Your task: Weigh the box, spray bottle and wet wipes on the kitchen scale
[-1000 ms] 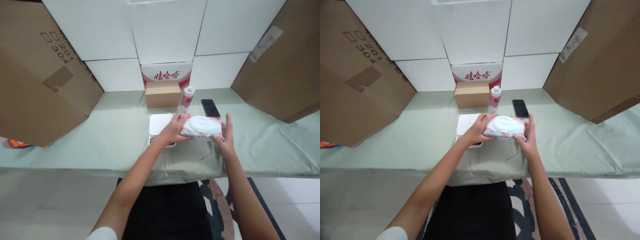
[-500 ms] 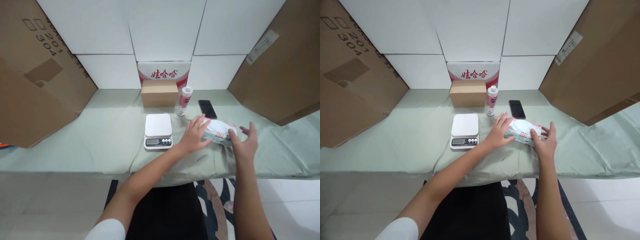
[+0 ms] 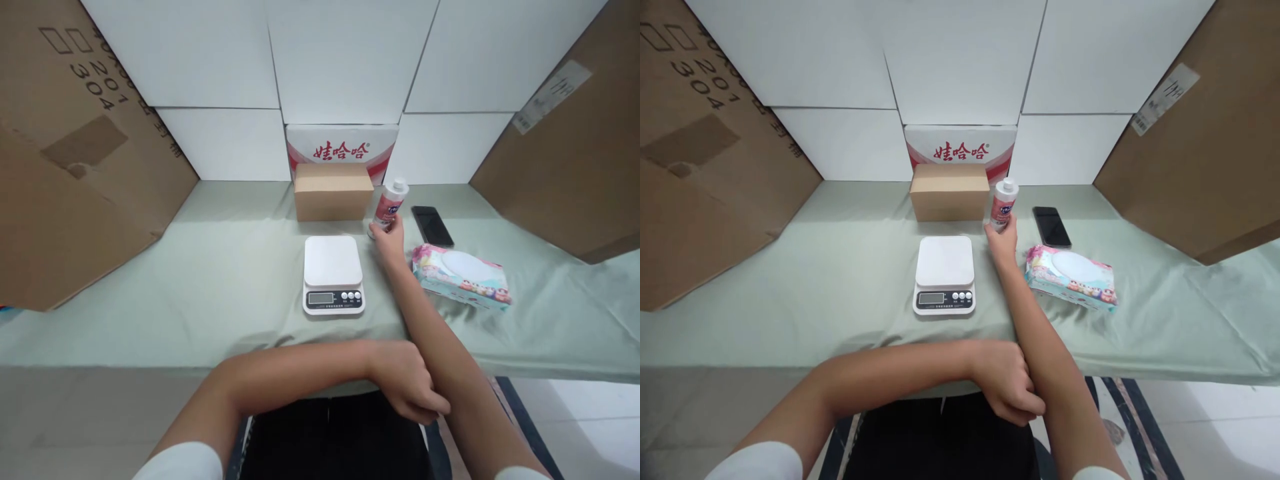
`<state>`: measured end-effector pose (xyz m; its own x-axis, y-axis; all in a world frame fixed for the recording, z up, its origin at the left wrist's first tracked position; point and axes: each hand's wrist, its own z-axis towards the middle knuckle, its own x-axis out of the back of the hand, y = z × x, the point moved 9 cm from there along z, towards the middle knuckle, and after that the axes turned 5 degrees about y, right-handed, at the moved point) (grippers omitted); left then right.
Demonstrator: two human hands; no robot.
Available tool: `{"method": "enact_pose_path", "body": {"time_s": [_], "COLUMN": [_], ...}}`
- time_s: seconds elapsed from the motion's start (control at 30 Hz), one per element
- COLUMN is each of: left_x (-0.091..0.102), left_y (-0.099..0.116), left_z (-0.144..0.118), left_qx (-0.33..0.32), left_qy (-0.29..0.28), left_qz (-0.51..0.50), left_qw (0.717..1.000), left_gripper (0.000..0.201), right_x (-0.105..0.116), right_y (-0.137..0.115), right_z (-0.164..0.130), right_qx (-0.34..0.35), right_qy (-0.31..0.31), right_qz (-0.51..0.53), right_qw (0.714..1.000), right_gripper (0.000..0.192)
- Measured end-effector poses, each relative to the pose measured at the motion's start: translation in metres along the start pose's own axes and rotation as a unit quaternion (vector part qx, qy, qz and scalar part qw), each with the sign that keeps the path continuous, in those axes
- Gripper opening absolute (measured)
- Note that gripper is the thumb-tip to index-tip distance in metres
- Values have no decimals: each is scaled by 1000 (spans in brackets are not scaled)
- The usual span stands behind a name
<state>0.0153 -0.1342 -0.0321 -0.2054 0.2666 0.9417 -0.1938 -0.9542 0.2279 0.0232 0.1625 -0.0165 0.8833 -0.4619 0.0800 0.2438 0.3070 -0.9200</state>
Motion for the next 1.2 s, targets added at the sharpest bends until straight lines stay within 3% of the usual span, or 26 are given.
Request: {"method": "enact_pose_path", "body": {"time_s": [0.1, 0.23, 0.37, 0.5, 0.73, 1.1, 1.2], "left_x": [4, 8, 7, 7, 4, 10, 13], "left_y": [-11, -14, -9, -5, -4, -9, -10], "left_z": [-5, -9, -6, -2, 0, 0, 0], "left_qx": [35, 47, 30, 17, 7, 7, 10], "left_qy": [38, 64, 42, 35, 16, 17, 20], "left_qz": [-25, -50, -54, -67, -106, -166, -162], "left_qw": [998, 996, 997, 997, 994, 986, 987], "left_gripper": [34, 35, 31, 29, 26, 25, 26], "right_x": [-5, -2, -18, -33, -50, -59, -51], "right_y": [16, 14, -21, -65, -95, -82, -83], "right_z": [5, 2, -14, -49, -92, -95, -85], "right_qx": [31, 40, 88, 148, 182, 132, 129], "right_qy": [-1, -9, -89, -196, -331, -368, -337], "right_qz": [-41, -55, -7, 32, 17, 26, 62], "right_qw": [999, 998, 992, 969, 926, 920, 931], "right_gripper": [46, 43, 44, 38, 37, 55, 68]}}
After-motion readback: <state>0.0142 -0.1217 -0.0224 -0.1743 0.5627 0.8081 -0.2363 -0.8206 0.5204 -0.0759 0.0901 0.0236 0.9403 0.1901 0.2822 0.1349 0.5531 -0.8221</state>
